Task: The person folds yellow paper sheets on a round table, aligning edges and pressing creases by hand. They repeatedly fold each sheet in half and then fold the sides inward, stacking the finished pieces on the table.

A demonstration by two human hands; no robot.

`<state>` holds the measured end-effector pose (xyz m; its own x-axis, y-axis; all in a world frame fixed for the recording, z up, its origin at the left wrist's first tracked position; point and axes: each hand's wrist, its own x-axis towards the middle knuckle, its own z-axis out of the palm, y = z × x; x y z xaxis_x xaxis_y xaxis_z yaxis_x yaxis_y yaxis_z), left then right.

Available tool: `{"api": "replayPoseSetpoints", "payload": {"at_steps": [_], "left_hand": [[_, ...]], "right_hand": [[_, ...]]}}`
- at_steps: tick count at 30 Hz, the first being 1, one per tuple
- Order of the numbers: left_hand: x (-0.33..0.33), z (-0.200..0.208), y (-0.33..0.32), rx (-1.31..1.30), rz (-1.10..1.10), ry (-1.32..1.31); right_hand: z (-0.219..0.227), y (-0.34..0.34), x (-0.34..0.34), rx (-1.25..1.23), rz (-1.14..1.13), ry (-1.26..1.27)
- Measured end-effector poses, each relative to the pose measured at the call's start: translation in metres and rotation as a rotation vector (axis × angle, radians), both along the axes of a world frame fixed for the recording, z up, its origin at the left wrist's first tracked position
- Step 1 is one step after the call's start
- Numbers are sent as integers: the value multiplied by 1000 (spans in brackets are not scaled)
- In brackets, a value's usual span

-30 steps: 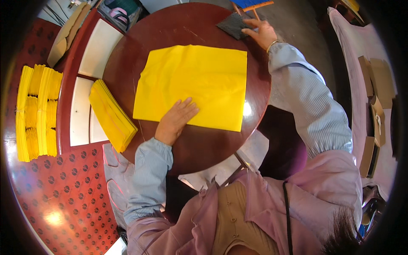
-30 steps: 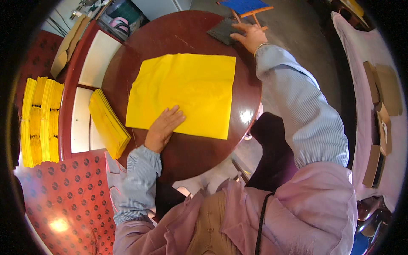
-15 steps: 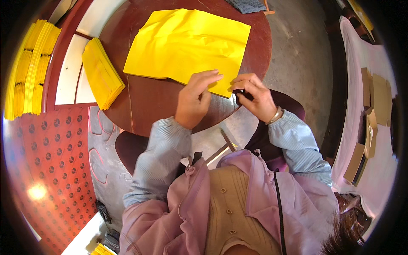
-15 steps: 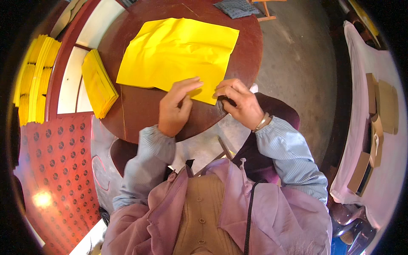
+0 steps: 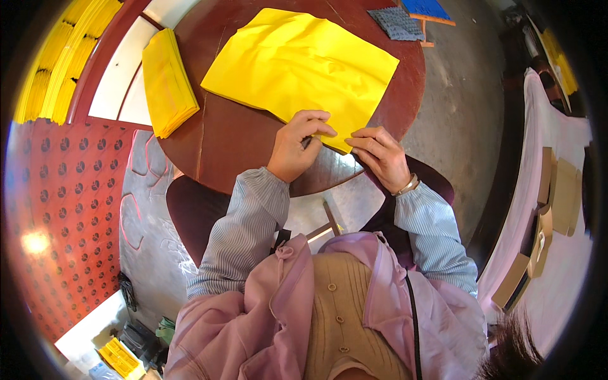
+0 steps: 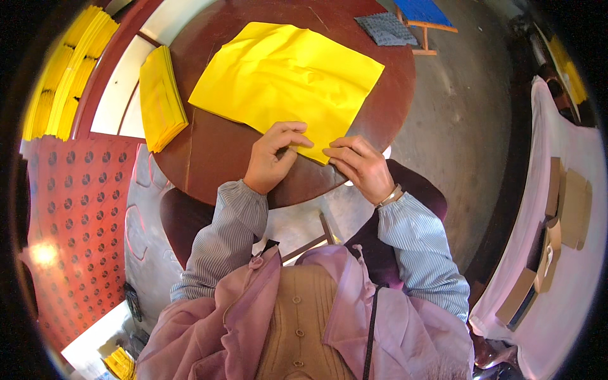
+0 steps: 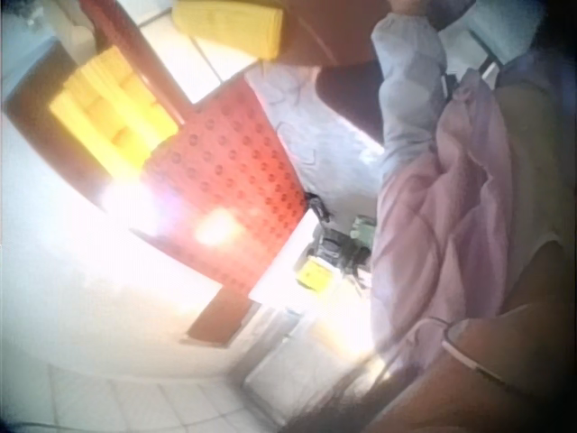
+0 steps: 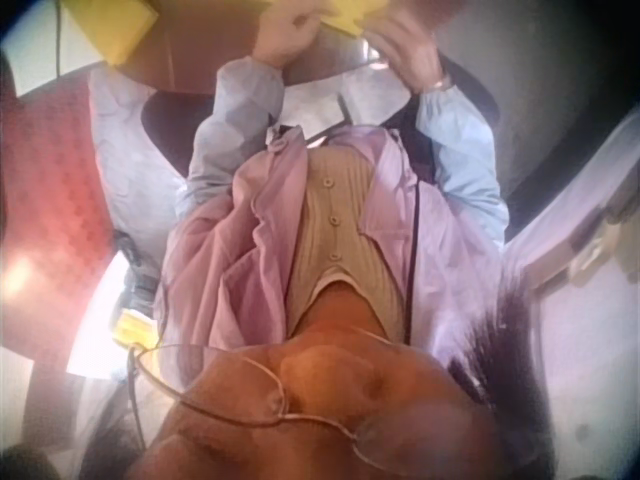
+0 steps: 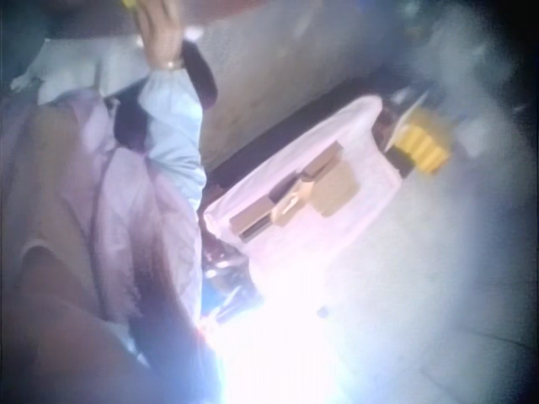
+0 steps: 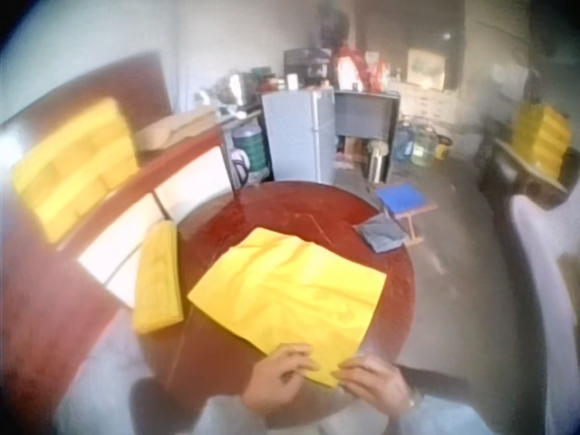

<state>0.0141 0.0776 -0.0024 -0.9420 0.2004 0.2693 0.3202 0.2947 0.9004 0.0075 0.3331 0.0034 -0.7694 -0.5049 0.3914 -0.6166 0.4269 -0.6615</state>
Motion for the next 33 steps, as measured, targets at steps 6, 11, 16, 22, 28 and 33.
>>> {"api": "replayPoseSetpoints", "payload": {"at_steps": [6, 11, 16, 22, 28, 33], "left_hand": [[0, 1, 0, -26, -32, -4], [1, -2, 4, -13, -11, 21], [1, -4, 11, -34, 80, 0], [2, -5, 20, -18, 172, -60], [-1, -8, 14, -6, 136, -65], [-1, -5, 7, -14, 69, -44]], "right_hand": [[0, -5, -1, -123, -54, -100], [-1, -6, -3, -229, -88, -289], [-3, -8, -1, -250, -187, -335], [-3, -9, 5, -231, -148, -165], [-3, -10, 1, -219, -122, -131], [-7, -12, 0, -320, -153, -306]]}}
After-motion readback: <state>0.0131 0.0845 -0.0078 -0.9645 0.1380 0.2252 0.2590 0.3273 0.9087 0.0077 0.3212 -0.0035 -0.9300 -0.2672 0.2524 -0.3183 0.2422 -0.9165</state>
